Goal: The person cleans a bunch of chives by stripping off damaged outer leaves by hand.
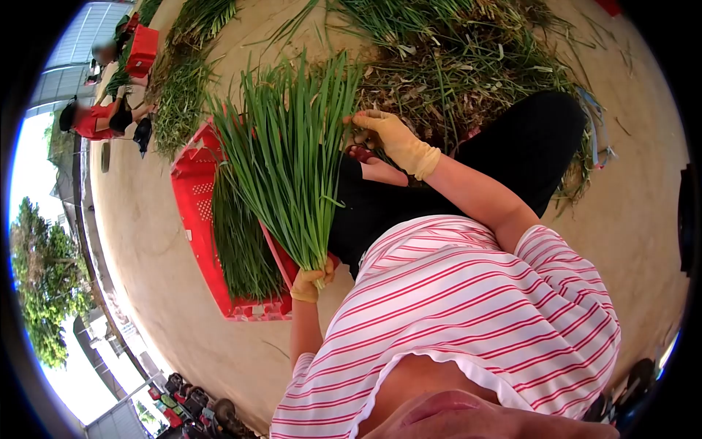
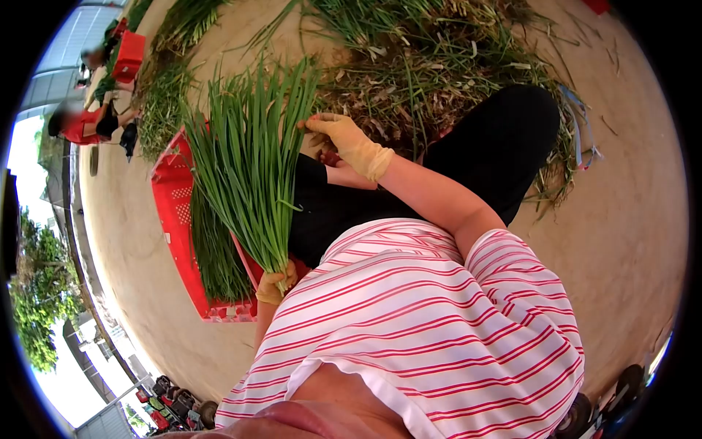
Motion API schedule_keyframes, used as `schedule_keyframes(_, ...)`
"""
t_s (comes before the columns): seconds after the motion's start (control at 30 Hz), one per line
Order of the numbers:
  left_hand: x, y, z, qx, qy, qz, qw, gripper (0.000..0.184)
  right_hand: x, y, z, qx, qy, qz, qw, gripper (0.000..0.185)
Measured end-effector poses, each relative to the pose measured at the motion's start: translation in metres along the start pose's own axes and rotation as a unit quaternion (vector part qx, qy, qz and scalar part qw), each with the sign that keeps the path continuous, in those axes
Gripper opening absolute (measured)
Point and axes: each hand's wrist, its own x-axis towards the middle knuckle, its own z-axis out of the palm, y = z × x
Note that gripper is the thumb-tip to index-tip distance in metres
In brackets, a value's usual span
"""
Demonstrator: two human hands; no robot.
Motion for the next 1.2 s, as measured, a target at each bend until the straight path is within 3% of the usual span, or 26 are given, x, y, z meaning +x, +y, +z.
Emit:
schedule_keyframes(0.13, 0.000, 0.002, 0.002, 0.010, -0.004, 0.004, 1.000, 0.048, -0.008, -0.003, 0.004, -0.006, -0.064, 0.019, 0.998, 0.017)
schedule_keyframes(0.27, -0.001, 0.004, 0.002, 0.032, -0.015, -0.001, 0.999, 0.051, -0.012, 0.000, -0.002, 0.047, -0.062, 0.015, 0.997, 0.018)
schedule_keyframes(0.33, -0.001, 0.004, 0.004, 0.035, -0.019, -0.006, 0.999, 0.049, -0.014, -0.007, -0.007, 0.047, 0.039, -0.043, 0.997, 0.021)
schedule_keyframes(0.37, 0.000, 0.004, 0.005, 0.038, -0.023, -0.012, 0.999, 0.048, -0.016, -0.014, -0.012, 0.066, 0.006, -0.062, 0.996, 0.022)
schedule_keyframes(0.47, 0.003, 0.006, 0.010, 0.043, -0.058, -0.019, 0.997, 0.041, -0.018, -0.030, 0.007, 0.078, 0.069, -0.068, 0.992, 0.022)
schedule_keyframes(0.53, 0.007, 0.005, 0.013, 0.051, -0.048, -0.021, 0.997, 0.038, -0.018, -0.037, 0.019, -0.077, 0.056, -0.114, 0.989, 0.024)
schedule_keyframes(0.57, 0.008, 0.004, 0.014, 0.061, -0.038, -0.021, 0.997, 0.035, -0.016, -0.036, 0.019, -0.076, 0.056, -0.115, 0.989, 0.024)
schedule_keyframes(0.63, 0.012, 0.006, 0.014, 0.068, -0.038, -0.031, 0.997, 0.034, -0.010, -0.035, 0.017, -0.187, 0.040, -0.017, 0.981, 0.028)
schedule_keyframes(0.77, 0.013, 0.009, 0.015, 0.086, -0.030, -0.034, 0.995, 0.034, -0.004, -0.032, 0.024, -0.239, 0.027, 0.034, 0.970, 0.030)
schedule_keyframes(0.9, 0.009, 0.014, 0.017, 0.115, -0.011, -0.037, 0.993, 0.034, 0.008, -0.030, 0.023, -0.134, 0.035, -0.023, 0.990, 0.021)
schedule_keyframes(1.2, 0.012, 0.007, 0.012, 0.092, -0.023, -0.030, 0.995, 0.036, -0.004, -0.030, 0.017, -0.088, 0.028, -0.022, 0.995, 0.013)
